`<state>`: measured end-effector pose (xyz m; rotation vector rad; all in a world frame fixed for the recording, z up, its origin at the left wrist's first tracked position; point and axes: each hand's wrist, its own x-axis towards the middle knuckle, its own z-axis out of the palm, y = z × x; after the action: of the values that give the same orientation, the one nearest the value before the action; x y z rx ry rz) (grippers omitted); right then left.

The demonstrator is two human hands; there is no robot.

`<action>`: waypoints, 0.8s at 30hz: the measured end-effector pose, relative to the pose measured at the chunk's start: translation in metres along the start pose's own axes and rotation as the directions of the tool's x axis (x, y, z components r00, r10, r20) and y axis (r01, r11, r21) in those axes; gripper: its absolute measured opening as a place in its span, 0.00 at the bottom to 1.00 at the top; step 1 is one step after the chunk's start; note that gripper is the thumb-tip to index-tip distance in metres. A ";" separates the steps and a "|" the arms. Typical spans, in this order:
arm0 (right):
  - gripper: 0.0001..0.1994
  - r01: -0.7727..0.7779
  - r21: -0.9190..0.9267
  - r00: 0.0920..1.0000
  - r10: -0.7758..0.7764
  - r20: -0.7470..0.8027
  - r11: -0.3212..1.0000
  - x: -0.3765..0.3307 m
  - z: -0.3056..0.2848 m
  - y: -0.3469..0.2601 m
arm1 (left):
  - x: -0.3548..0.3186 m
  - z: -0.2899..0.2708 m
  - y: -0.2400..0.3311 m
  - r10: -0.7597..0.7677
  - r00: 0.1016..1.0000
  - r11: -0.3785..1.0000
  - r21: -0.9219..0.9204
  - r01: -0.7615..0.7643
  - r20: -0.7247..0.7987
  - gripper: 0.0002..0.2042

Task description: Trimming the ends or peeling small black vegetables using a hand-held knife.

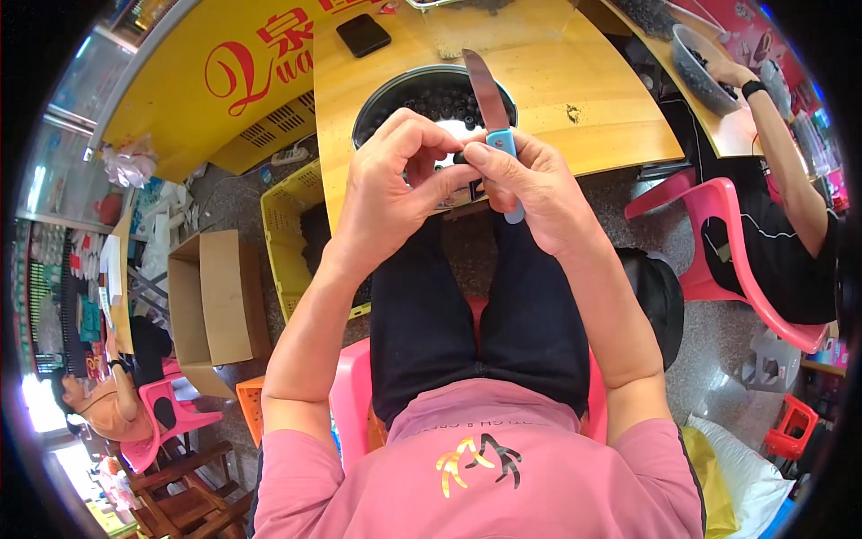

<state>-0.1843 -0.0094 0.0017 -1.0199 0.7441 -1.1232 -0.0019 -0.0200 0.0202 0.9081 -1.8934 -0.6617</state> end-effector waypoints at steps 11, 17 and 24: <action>0.09 -0.229 0.211 0.968 0.200 0.149 0.950 0.004 -0.006 -0.012 | -0.016 0.017 -0.009 -0.037 0.999 0.930 -0.367 0.028 -0.016 0.08; 0.09 -0.181 0.195 0.982 0.166 0.091 0.964 0.005 -0.003 -0.007 | -0.024 0.031 -0.001 -0.239 0.971 0.706 -0.688 0.170 -0.004 0.09; 0.10 -0.125 0.036 0.992 0.124 0.031 0.992 0.005 -0.001 -0.007 | -0.027 0.030 -0.016 -0.141 0.990 0.862 -0.494 0.111 -0.025 0.07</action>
<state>-0.1862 -0.0149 0.0084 -0.9432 0.7511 -1.0095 -0.0148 -0.0058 -0.0183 0.7090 -1.5094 -1.1235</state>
